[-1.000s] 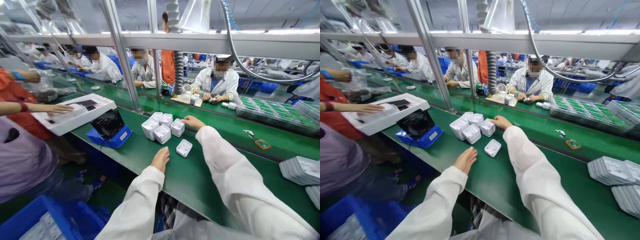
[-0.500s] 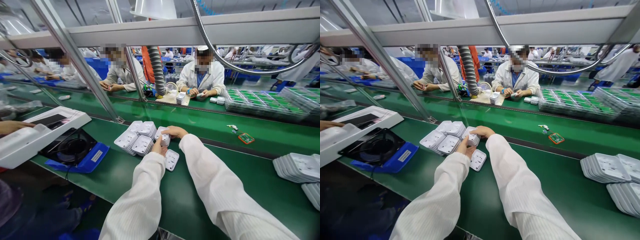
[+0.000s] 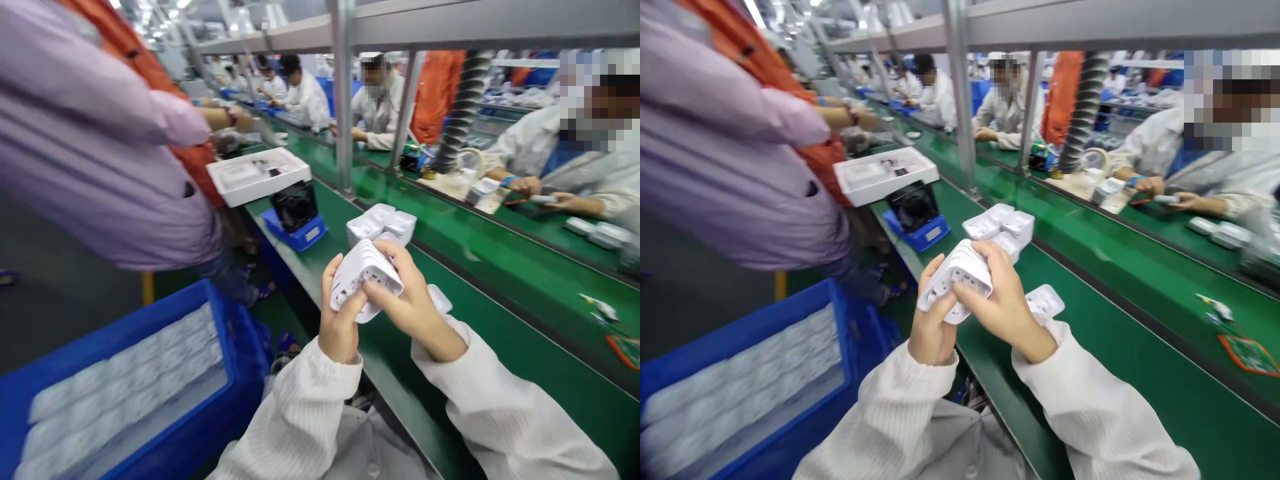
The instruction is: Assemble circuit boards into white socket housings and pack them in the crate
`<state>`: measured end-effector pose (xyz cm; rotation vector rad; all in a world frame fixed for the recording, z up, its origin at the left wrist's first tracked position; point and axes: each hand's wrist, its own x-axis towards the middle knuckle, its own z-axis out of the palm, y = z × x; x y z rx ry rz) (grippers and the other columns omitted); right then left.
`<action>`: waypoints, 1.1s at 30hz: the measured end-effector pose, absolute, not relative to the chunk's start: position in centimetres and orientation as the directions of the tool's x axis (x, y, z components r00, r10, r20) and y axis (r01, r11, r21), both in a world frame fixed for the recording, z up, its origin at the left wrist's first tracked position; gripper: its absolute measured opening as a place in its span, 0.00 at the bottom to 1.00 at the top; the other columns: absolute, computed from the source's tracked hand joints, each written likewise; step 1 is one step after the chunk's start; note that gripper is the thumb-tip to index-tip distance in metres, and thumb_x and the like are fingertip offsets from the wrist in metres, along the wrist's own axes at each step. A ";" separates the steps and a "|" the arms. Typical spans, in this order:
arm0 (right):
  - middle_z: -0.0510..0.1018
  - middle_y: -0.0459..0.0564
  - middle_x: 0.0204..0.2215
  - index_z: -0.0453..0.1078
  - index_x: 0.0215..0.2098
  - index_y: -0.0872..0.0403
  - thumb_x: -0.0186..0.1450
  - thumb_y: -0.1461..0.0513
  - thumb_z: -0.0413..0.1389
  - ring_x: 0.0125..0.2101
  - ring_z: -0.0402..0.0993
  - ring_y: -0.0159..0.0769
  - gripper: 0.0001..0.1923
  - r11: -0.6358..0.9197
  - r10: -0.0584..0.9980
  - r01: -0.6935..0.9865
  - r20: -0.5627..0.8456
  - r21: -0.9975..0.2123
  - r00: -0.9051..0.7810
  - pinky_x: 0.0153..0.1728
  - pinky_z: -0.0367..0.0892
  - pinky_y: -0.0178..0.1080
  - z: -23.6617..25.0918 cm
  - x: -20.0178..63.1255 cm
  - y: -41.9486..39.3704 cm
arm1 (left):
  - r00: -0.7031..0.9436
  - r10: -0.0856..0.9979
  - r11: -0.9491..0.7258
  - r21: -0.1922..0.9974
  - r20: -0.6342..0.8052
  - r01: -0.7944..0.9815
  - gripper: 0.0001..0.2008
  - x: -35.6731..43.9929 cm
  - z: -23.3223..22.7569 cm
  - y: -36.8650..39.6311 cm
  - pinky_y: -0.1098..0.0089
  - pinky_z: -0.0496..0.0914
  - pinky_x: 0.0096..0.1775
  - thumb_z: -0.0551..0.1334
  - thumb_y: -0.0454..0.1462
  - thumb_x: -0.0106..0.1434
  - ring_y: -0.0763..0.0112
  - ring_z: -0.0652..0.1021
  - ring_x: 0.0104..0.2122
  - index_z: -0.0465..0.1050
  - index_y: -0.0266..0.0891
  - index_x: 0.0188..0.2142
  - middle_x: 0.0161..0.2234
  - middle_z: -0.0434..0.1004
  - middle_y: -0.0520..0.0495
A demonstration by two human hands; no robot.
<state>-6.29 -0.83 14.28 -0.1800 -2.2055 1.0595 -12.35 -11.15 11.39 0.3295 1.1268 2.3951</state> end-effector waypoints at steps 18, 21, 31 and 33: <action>0.72 0.52 0.49 0.61 0.57 0.53 0.56 0.51 0.62 0.50 0.68 0.44 0.34 0.316 -0.417 0.144 -0.274 -0.938 -0.867 0.52 0.62 0.45 1.0 -31.1 -31.6 | -0.927 0.045 -0.248 0.895 -0.372 -0.371 0.32 -25.5 -0.6 -48.9 0.55 0.63 0.54 0.70 0.41 0.46 0.49 0.69 0.54 0.67 0.36 0.50 0.49 0.73 0.40; 0.70 0.56 0.52 0.58 0.60 0.55 0.56 0.48 0.61 0.52 0.66 0.48 0.39 0.441 -0.466 0.094 -0.317 -0.893 -0.826 0.53 0.61 0.47 1.3 -33.6 -33.2 | -0.885 0.213 -0.039 0.901 -0.414 -0.431 0.38 -28.7 0.0 -52.2 0.53 0.62 0.55 0.71 0.41 0.47 0.49 0.66 0.57 0.62 0.40 0.57 0.56 0.66 0.40; 0.64 0.59 0.58 0.55 0.62 0.55 0.54 0.41 0.59 0.57 0.61 0.50 0.46 0.432 -0.434 0.263 -0.455 -0.862 -0.778 0.56 0.60 0.48 -6.8 -36.4 -33.9 | -0.685 0.276 -0.235 0.643 -0.675 -0.729 0.35 -35.2 -10.5 -53.8 0.54 0.70 0.44 0.69 0.29 0.42 0.49 0.78 0.41 0.66 0.34 0.52 0.39 0.78 0.42; 0.63 0.59 0.59 0.54 0.63 0.56 0.60 0.43 0.54 0.57 0.62 0.47 0.40 0.540 -0.350 0.242 -0.476 -0.806 -0.807 0.55 0.61 0.46 -8.4 -36.6 -33.2 | -0.688 0.228 -0.310 0.619 -0.689 -0.722 0.31 -35.2 -12.5 -53.9 0.56 0.72 0.42 0.67 0.28 0.43 0.51 0.79 0.38 0.68 0.33 0.49 0.35 0.79 0.43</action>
